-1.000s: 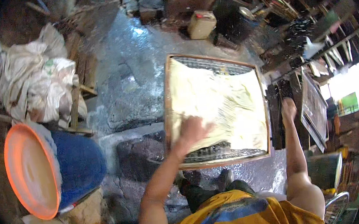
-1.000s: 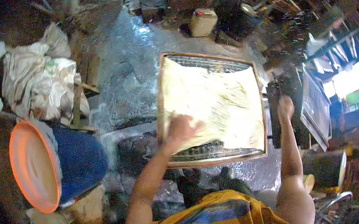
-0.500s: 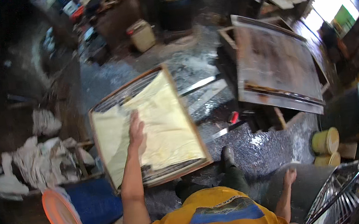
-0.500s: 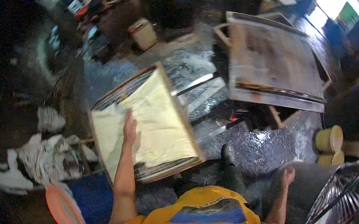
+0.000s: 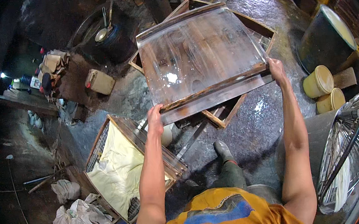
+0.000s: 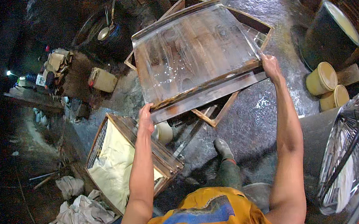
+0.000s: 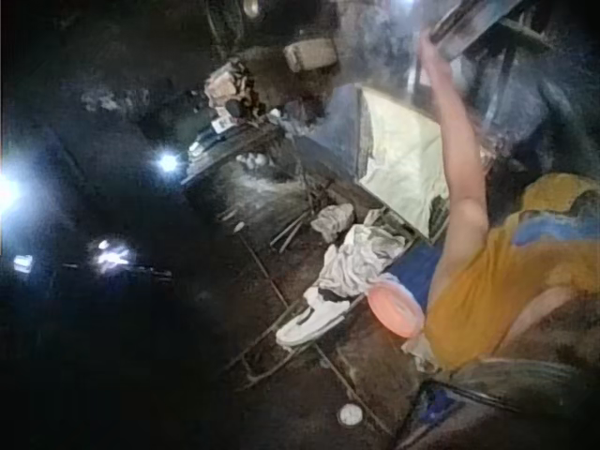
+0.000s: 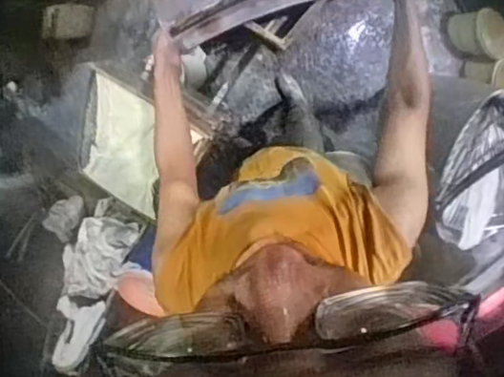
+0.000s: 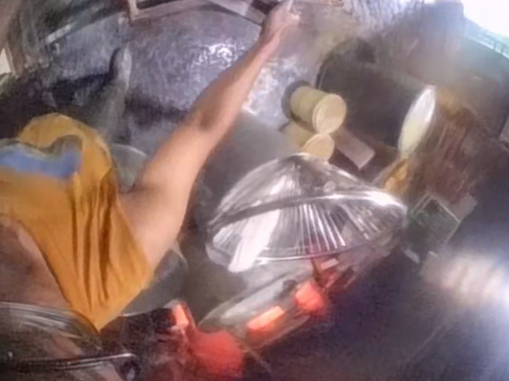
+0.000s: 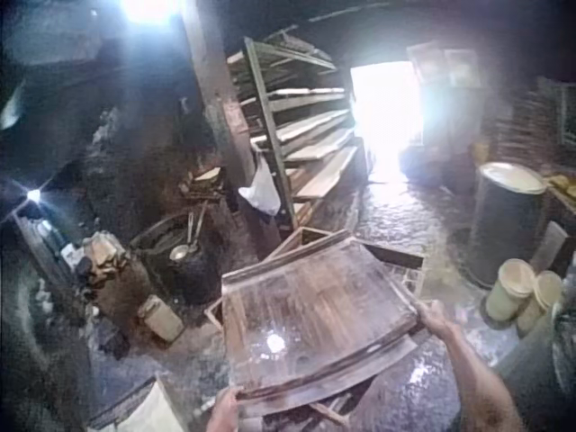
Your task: The person prepares a square mold by lining it with a large cloth, uses a ladle to fill the mold with curd from a large metal vat, and then covers the curd with the cloth.
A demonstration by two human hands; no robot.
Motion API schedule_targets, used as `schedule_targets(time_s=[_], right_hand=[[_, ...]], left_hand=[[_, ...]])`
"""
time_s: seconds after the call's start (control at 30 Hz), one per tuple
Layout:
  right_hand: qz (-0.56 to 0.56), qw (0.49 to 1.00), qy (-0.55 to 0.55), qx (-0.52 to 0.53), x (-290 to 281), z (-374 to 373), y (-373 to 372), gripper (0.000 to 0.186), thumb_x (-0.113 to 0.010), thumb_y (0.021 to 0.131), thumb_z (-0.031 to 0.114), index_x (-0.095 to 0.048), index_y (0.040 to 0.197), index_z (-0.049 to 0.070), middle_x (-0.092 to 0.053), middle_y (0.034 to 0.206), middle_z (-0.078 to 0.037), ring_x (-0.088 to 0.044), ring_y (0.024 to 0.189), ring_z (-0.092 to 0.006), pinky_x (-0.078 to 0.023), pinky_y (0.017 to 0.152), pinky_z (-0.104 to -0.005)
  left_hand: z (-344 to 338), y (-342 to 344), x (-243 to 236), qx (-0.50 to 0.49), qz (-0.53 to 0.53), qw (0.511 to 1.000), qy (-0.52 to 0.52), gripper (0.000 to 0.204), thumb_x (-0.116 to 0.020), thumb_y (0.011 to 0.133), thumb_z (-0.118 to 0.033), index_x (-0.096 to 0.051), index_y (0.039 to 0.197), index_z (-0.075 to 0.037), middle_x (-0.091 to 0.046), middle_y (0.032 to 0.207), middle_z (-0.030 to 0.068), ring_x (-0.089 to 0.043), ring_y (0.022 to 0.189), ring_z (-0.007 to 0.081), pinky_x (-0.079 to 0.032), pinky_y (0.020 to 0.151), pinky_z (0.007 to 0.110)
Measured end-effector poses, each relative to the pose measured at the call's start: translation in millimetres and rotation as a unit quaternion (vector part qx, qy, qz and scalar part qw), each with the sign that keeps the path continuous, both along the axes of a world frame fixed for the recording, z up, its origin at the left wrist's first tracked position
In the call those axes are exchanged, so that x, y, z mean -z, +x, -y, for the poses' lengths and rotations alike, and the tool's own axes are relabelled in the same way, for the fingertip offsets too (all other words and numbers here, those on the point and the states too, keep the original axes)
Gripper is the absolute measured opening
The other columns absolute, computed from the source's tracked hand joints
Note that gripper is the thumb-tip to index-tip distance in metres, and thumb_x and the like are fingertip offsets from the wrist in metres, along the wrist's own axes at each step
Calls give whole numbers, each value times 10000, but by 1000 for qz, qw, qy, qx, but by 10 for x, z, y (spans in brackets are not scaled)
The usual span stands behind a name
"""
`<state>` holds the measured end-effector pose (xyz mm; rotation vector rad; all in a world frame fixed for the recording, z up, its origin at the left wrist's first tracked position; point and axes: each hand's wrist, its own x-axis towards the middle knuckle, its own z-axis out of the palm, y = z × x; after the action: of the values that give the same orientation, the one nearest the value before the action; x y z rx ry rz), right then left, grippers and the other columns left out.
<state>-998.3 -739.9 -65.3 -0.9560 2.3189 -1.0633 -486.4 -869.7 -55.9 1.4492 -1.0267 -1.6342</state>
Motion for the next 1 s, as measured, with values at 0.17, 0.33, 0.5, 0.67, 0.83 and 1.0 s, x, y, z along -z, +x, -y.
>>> schedule_targets(time_s=[0.17,0.33,0.5,0.67,0.83,1.0], right_hand=[[56,993,-89,-56,243,-838,622,366,-439,888,284,-540,650,25,-480,588,-13,-436,566,-115,-342,499,-330],[97,994,5,-48,265,-2024,1809,345,-468,881,284,-532,710,-9,-472,607,-72,-446,581,-186,-382,546,-377],[129,988,-79,-29,-410,-2133,3619,277,-463,863,203,-487,669,6,-488,708,-73,-417,765,-192,-334,667,-377],[67,973,-89,-200,-304,-1726,4470,334,-499,857,241,-587,716,-48,-472,609,-48,-431,635,-129,-359,574,-338],[152,942,-97,-282,-430,-1232,5621,431,-518,902,316,-555,670,-45,-495,639,23,-400,631,-86,-351,553,-306],[105,941,-69,-315,-477,-1000,6154,514,-509,940,393,-498,603,4,-414,597,49,-335,592,-66,-282,499,-312]], left_hand=[[-711,852,55,-3,-75,997,23,109,-584,807,-119,-612,888,-52,-609,880,50,-578,804,155,-462,749,318],[-2011,2178,-219,-45,-110,992,41,157,-581,815,-114,-620,940,-29,-624,888,35,-584,783,126,-465,722,263],[-3024,3577,-230,-116,-32,993,-24,191,-592,805,-148,-615,926,-2,-618,824,9,-562,719,96,-459,699,248],[-3736,4659,-428,-215,-80,973,-32,254,-623,774,-201,-621,940,-8,-636,849,40,-600,760,145,-484,711,310],[-4013,5596,-270,-310,-88,945,-54,153,-604,804,-199,-606,828,-48,-594,803,20,-566,735,137,-461,686,309],[-3869,6066,-127,-334,-102,936,-37,151,-601,827,-204,-588,743,-79,-560,764,1,-526,693,116,-437,675,302]])
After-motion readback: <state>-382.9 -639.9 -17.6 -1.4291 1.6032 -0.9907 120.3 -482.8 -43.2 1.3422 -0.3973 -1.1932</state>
